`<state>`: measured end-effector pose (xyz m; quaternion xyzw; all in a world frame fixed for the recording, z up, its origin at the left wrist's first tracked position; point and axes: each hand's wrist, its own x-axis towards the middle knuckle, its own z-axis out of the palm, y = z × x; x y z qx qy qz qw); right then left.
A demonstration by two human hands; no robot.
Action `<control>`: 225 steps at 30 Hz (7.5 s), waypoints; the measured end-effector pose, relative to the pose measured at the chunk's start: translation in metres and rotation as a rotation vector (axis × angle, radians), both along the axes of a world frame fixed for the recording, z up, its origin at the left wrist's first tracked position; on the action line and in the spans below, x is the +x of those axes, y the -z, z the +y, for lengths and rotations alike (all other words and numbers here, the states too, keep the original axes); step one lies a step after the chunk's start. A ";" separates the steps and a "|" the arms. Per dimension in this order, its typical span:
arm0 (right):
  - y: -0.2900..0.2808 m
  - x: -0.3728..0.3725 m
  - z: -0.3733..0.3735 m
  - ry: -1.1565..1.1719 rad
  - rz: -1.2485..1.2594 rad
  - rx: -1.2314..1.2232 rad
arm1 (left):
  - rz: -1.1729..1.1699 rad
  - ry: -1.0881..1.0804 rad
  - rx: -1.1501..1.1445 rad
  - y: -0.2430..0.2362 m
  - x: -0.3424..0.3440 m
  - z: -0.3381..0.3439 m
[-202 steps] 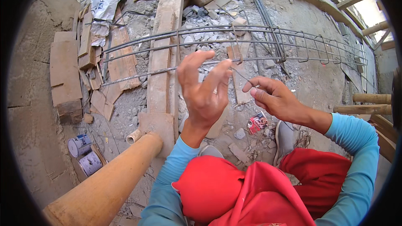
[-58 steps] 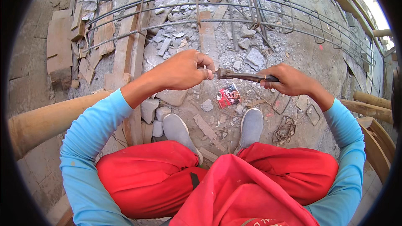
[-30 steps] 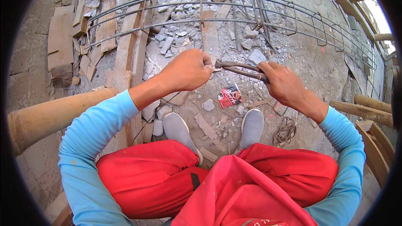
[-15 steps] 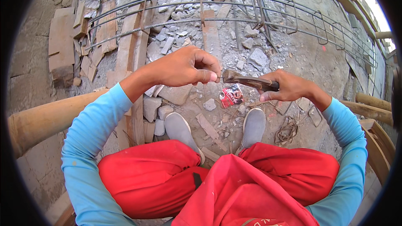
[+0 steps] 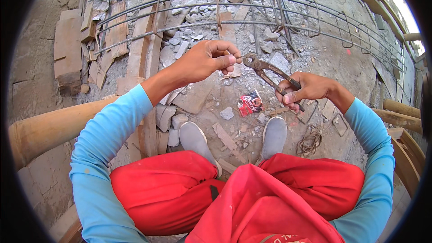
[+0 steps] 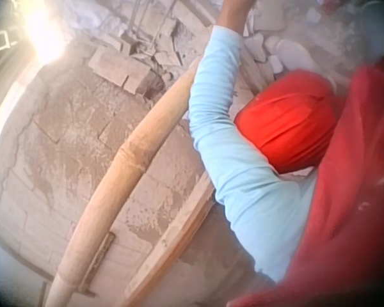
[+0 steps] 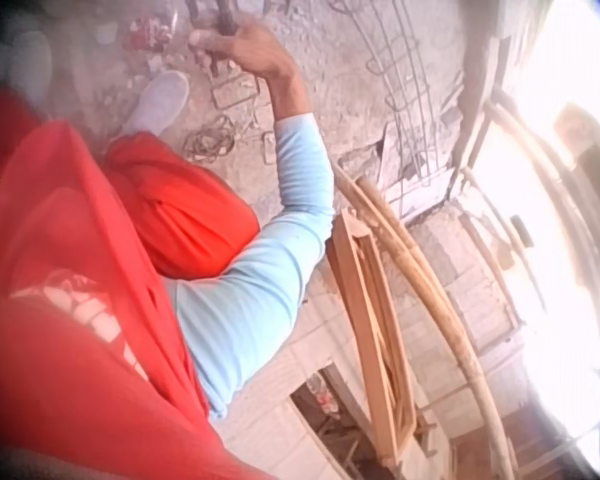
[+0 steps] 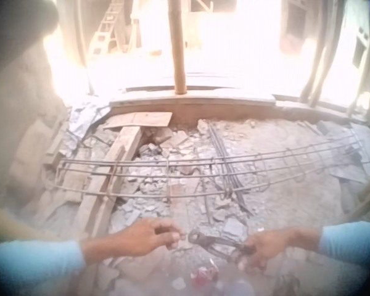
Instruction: The person secures rebar together by hand and using pliers to twist thin wire around the intersections.
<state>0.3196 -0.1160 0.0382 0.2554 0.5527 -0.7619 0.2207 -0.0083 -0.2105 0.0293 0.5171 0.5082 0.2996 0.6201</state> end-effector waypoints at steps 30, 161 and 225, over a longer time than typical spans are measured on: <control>-0.002 0.004 -0.001 -0.066 0.234 0.552 | 0.424 0.041 0.241 -0.029 0.001 -0.003; 0.143 -0.339 -0.025 1.199 0.351 -0.228 | 1.312 -0.104 0.362 0.031 -0.184 0.007; 0.156 -0.325 0.004 0.930 0.586 0.188 | 0.489 -0.832 -0.173 0.040 -0.193 0.033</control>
